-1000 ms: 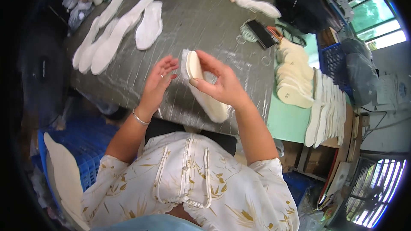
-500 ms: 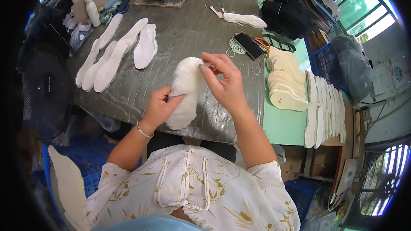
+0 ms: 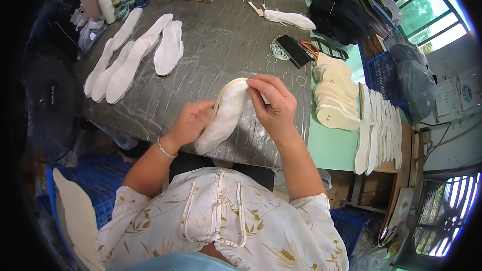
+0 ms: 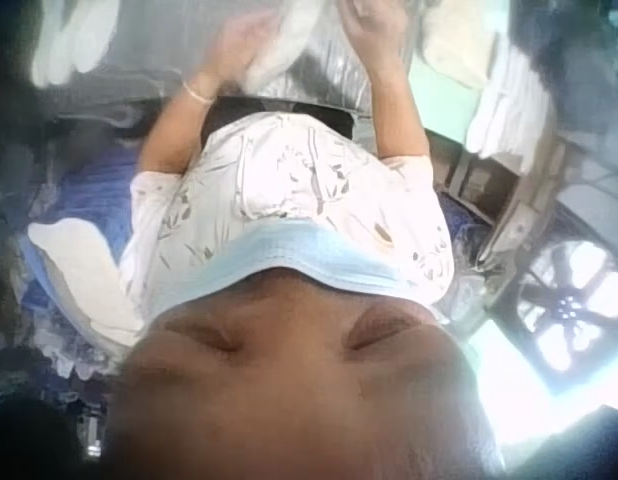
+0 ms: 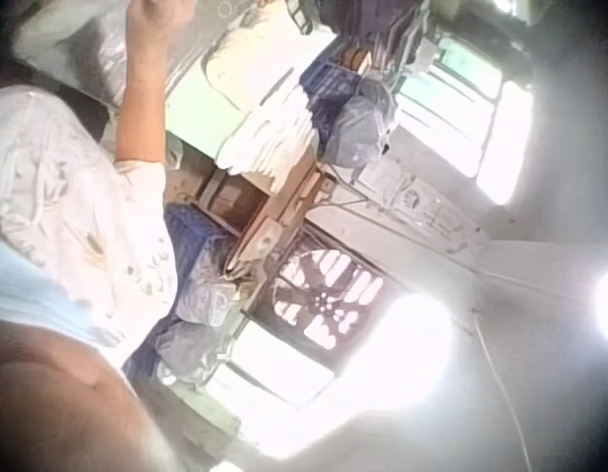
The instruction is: The recorder is matching, inspecting, and stacking white fuzzy shoe insole components at a workstation.
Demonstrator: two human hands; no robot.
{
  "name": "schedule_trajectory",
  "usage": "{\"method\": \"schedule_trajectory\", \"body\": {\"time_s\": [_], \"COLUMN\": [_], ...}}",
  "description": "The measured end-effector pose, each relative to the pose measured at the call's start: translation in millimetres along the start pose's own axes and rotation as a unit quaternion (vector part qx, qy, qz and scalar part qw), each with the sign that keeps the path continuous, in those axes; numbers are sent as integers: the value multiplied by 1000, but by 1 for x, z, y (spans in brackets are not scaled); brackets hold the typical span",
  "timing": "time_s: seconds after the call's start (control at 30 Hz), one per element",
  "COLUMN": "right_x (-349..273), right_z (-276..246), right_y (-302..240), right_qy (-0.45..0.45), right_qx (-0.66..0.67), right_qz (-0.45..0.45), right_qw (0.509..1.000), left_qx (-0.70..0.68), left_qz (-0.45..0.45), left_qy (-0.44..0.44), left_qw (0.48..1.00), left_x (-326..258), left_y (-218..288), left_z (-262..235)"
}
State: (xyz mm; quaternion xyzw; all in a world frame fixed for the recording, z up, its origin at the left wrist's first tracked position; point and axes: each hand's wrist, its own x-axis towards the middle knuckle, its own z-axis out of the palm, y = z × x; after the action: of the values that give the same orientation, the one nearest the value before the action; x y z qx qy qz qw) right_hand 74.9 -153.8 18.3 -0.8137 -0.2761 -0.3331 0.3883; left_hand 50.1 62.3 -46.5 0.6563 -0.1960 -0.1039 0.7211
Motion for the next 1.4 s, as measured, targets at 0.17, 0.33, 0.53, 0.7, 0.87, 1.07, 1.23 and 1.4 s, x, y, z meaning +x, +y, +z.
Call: {"method": "schedule_trajectory", "body": {"time_s": [0.17, 0.33, 0.53, 0.7, 0.87, 1.07, 1.23, 1.4], "right_x": [4, 9, 7, 12, 23, 29, 32, 28], "right_z": [1, 8, 7, 4, -3, 1, 2, 4], "right_y": [-2, -1, 2, 6, 1, -3, -12, -10], "right_qy": [-8, 7, 59, 55, -3, -3, -16, -33], "right_qx": [-12, -18, -148, -155, -157, -151, -142, -173], "right_qz": [-85, -127, -244, -257, -303, -291, -263, -293], "right_qw": [996, 992, 957, 952, 940, 945, 954, 940], "left_qx": [-131, -104, -342, -235, 79, 125, 100, 143], "left_qz": [27, -37, -143, -83, -53, -119, -119, -110], "left_qy": [-90, -201, -134, -107, -85, -141, -169, -160], "left_qw": [987, 973, 919, 963, 992, 975, 973, 970], "left_x": [42, 62, 58, 57, 72, 81, 78, 78], "left_y": [25, 39, 53, 60, 100, 117, 111, 113], "left_z": [-12, -17, 8, 2, -20, -38, -51, -45]}}
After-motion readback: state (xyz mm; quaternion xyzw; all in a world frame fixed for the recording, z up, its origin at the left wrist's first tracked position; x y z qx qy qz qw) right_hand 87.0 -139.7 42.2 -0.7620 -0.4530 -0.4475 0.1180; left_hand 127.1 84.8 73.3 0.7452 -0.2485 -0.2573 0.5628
